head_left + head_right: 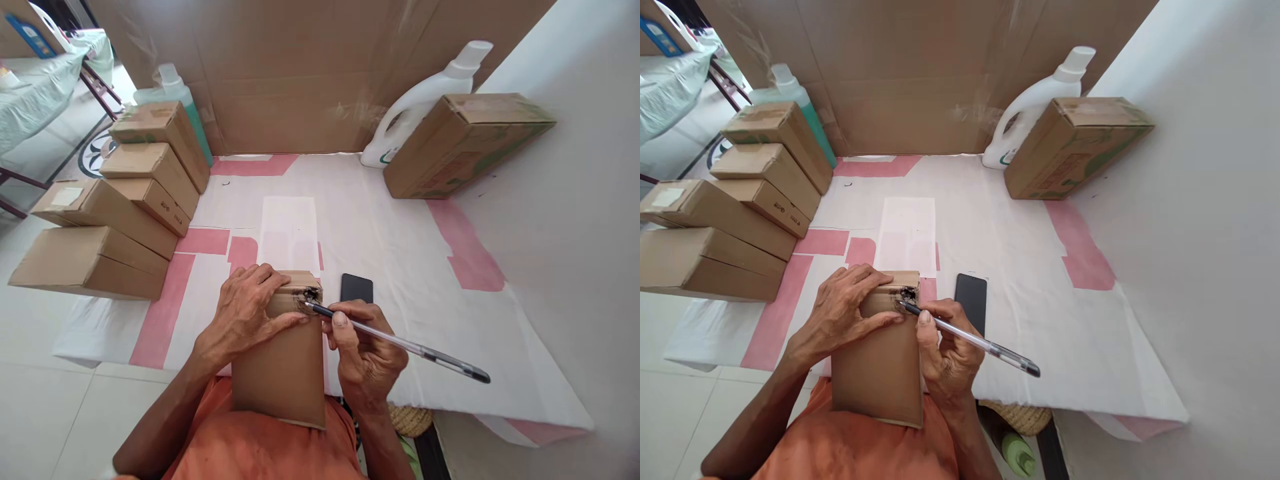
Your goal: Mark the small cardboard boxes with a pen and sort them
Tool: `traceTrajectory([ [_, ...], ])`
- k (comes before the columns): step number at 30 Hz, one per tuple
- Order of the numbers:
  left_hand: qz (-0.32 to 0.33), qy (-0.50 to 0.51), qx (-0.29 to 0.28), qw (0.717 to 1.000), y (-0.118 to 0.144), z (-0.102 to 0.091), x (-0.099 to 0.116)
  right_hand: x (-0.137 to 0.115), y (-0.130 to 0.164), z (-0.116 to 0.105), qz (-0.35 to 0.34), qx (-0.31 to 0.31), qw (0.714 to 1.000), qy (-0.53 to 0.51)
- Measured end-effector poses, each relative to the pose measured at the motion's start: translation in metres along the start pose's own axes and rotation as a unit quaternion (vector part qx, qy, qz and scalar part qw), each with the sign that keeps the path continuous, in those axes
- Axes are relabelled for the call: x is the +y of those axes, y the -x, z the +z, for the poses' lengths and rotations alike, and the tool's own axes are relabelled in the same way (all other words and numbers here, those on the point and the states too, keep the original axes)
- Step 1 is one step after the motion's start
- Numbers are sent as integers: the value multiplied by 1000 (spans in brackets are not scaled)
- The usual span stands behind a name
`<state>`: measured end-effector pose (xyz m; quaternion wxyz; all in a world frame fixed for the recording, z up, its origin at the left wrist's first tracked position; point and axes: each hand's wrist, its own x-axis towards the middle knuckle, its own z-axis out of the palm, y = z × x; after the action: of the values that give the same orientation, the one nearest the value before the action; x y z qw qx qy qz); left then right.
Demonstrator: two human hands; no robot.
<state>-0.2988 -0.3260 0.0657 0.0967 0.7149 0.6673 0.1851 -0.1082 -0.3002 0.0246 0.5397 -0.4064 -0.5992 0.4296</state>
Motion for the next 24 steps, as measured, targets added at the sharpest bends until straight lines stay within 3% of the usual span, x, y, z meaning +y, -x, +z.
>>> traceTrajectory([
  [11, -3, -20, 5, 1000, -1, 1, 0, -7, 0, -21, 4, 42, 999, 15],
  [16, 2, -26, 7, 1000, 1, 0, -1, 1, -44, -28, 46, 75, 993, 84],
  [18, 1, -25, 8, 1000, 3, -1, -1, 13, -68, -24, 106, 6, 978, 180],
  [21, 0, -28, 13, 1000, 6, -3, -3, 40, -88, -7, 189, -177, 899, 353],
  [24, 0, -35, 21, 999, 8, -4, -7, 63, -86, 17, 207, -215, 861, 412],
])
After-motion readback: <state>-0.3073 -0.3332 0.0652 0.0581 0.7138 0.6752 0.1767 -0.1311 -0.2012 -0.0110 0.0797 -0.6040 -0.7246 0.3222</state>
